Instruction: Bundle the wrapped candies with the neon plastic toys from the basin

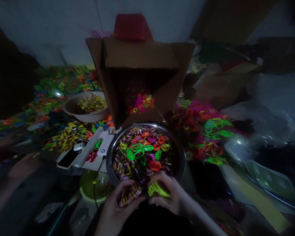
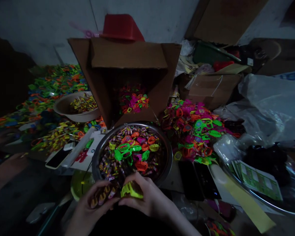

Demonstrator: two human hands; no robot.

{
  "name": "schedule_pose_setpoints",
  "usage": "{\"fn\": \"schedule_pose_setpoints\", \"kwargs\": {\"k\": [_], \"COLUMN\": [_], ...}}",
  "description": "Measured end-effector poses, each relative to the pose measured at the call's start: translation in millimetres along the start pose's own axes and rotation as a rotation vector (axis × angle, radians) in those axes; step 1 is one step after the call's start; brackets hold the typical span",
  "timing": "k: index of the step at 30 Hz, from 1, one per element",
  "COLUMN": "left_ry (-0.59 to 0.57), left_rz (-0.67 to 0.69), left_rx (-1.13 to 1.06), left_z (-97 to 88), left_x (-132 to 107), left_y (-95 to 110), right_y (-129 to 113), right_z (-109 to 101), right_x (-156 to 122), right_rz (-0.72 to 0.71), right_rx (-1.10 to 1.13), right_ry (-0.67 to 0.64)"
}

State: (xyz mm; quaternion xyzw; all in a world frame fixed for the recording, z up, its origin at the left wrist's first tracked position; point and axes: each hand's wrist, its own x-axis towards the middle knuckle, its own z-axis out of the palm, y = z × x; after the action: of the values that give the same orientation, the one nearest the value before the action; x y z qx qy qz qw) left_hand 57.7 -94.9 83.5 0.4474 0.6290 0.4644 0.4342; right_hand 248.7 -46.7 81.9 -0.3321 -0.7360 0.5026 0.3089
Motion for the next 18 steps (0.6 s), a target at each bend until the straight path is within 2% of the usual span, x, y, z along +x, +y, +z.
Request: {"fn": "schedule_pose_setpoints", "kwargs": {"k": [3, 6, 10, 15, 18], "left_ry": [-0.053, -0.152, -0.292, -0.327, -0.420], "left_rz": [0.045, 0.033, 0.033, 0.116, 0.159], "left_rx": [0.053, 0.088, 0.135, 0.378, 0.456], "left_z": [-2.8, -5.4, -12.6, -30.6, -37.9], "left_x": [0.5, -0.3, -0.6, 3.7, 6.5], "left_y": [1.3, 5.0, 5.7, -1.8, 0.1], "right_y": [-12.5, -18.6, -21.3, -22.0, -20.1], "right_z": [-6.1, -9.4, -11.6, -10.5, -7.0], "right_x": [-3.6, -4.8, -3.9, -1.3, -1.6], "right_rz": [-0.037, -0.148, -0.262, -0.349, -0.372], "right_rx": [-0.234, -0.367, -0.432, -0.523, -0.597], "right_ry": [-0.043, -0.063, -0.099, -0.189, -0.189]}}
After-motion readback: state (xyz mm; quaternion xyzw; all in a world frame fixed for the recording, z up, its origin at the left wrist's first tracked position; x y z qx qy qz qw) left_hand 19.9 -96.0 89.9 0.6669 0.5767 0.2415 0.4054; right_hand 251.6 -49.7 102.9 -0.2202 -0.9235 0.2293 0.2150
